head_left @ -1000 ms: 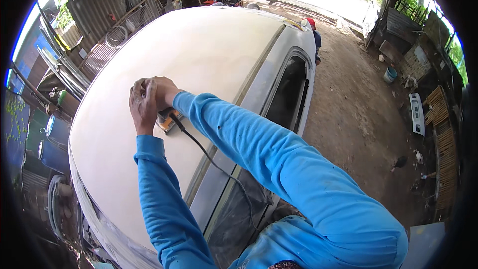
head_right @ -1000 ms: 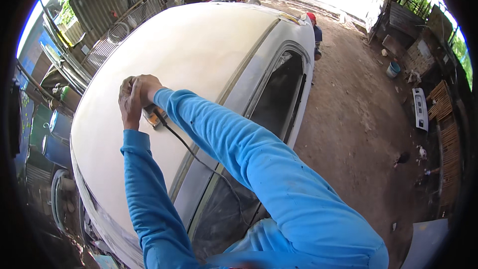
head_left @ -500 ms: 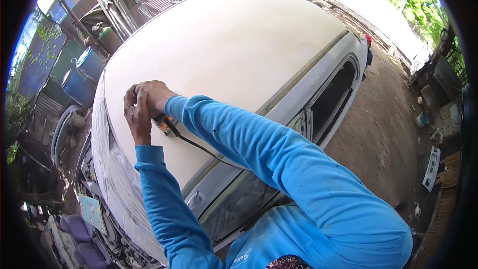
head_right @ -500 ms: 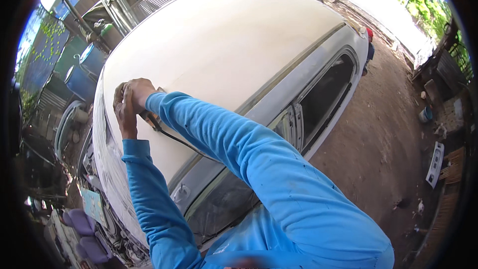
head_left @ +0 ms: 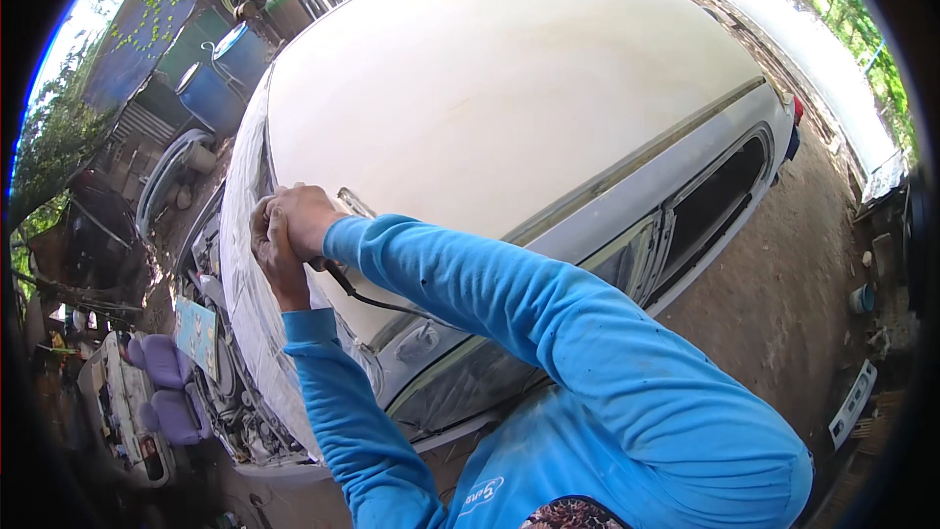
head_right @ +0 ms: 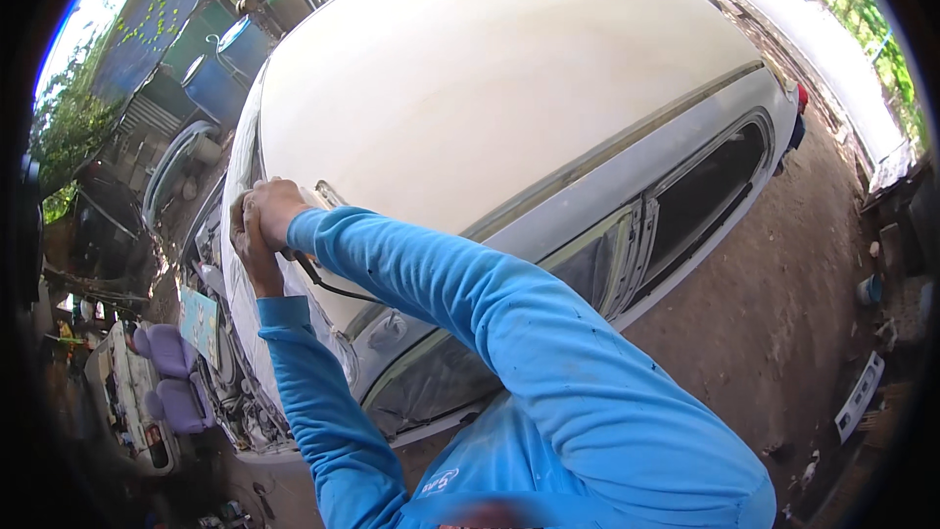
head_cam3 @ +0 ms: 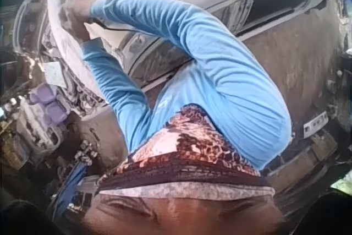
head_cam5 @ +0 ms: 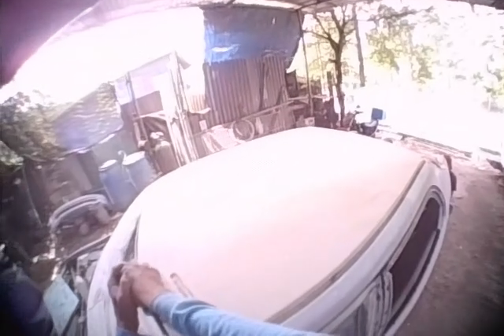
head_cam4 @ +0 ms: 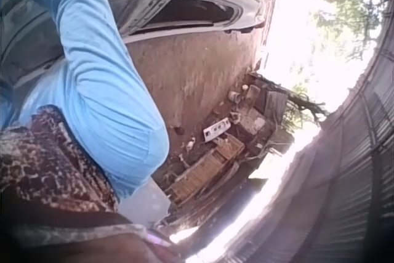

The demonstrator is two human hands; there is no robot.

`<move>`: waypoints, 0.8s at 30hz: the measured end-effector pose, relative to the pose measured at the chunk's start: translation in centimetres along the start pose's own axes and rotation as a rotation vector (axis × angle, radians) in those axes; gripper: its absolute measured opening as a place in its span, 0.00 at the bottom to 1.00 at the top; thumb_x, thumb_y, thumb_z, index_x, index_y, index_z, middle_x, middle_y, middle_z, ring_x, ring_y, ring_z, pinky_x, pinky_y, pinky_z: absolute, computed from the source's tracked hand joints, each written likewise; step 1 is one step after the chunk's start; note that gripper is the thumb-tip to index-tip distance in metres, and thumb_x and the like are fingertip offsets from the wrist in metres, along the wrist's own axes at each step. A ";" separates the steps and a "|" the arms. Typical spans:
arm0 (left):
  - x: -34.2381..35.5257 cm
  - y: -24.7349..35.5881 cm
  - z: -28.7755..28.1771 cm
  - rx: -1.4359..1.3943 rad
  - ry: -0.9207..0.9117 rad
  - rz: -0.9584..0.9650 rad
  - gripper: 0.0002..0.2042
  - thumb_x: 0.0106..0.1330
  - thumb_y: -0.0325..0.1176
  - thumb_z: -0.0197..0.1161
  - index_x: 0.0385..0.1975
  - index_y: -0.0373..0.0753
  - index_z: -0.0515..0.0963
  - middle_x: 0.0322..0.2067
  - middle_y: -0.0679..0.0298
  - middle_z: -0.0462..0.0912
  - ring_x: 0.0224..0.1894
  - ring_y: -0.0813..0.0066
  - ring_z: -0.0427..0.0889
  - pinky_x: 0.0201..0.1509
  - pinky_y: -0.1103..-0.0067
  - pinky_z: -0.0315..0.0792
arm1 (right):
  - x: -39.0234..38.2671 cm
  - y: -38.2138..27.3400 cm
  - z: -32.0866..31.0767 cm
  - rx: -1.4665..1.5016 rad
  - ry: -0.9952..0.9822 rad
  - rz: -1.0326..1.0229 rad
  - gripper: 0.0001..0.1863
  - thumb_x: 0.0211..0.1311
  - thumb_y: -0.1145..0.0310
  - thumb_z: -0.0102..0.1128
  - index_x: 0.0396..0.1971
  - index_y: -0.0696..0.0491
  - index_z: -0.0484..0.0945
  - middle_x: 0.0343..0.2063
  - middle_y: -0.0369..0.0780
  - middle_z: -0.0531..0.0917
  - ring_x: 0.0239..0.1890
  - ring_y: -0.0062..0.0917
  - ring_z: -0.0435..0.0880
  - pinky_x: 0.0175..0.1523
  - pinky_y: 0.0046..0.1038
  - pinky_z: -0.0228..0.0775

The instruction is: Sanding the roof of a car using an electric orbital sander.

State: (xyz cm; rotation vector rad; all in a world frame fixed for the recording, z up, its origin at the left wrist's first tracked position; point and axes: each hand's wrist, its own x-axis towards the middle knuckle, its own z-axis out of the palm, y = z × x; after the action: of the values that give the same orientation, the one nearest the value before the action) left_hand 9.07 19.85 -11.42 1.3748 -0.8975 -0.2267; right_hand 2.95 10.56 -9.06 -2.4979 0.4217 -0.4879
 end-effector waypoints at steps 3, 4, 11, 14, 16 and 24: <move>-0.5 1.1 2.1 0.029 -0.030 0.008 0.15 0.73 0.35 0.57 0.51 0.30 0.78 0.47 0.56 0.83 0.49 0.67 0.81 0.59 0.73 0.74 | -1.4 1.2 -1.1 -0.043 0.039 0.039 0.18 0.48 0.62 0.71 0.43 0.44 0.87 0.47 0.41 0.85 0.52 0.35 0.85 0.57 0.33 0.77; -0.4 1.5 3.2 0.041 -0.075 0.031 0.15 0.73 0.35 0.57 0.51 0.31 0.79 0.46 0.56 0.84 0.49 0.67 0.81 0.59 0.73 0.74 | -1.7 1.8 -1.8 -0.042 0.054 0.070 0.18 0.48 0.62 0.72 0.43 0.45 0.87 0.48 0.41 0.84 0.53 0.36 0.84 0.57 0.34 0.77; 1.4 2.7 14.2 0.081 -0.220 0.109 0.18 0.69 0.37 0.62 0.52 0.28 0.79 0.50 0.54 0.80 0.54 0.64 0.78 0.63 0.70 0.71 | -6.8 9.4 -9.1 -0.039 0.300 0.192 0.18 0.48 0.57 0.71 0.41 0.43 0.86 0.47 0.39 0.84 0.50 0.38 0.85 0.56 0.36 0.78; 1.4 3.5 19.8 0.076 -0.300 0.171 0.20 0.67 0.38 0.63 0.51 0.29 0.81 0.50 0.52 0.81 0.53 0.62 0.80 0.61 0.70 0.72 | -9.5 12.8 -12.6 -0.049 0.395 0.243 0.19 0.49 0.54 0.71 0.42 0.43 0.85 0.45 0.40 0.86 0.50 0.36 0.85 0.56 0.37 0.79; 1.2 4.1 23.5 0.102 -0.343 0.252 0.19 0.65 0.40 0.64 0.49 0.31 0.82 0.49 0.50 0.83 0.52 0.57 0.81 0.59 0.68 0.74 | -11.8 15.4 -14.6 -0.113 0.470 0.256 0.21 0.49 0.53 0.72 0.43 0.44 0.84 0.44 0.41 0.86 0.49 0.38 0.86 0.55 0.37 0.79; -1.5 6.7 34.4 0.129 -0.446 0.342 0.22 0.61 0.48 0.65 0.45 0.35 0.85 0.43 0.48 0.85 0.48 0.52 0.83 0.55 0.64 0.77 | -20.3 23.2 -21.6 -0.255 0.532 0.320 0.26 0.51 0.52 0.73 0.47 0.52 0.81 0.44 0.43 0.89 0.47 0.38 0.88 0.52 0.37 0.81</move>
State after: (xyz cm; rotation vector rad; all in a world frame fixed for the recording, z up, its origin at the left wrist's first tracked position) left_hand -17.09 -3.34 -8.27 1.2836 -1.5249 -0.2182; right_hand -28.60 -9.89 -10.62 -2.4388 1.1301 -1.0190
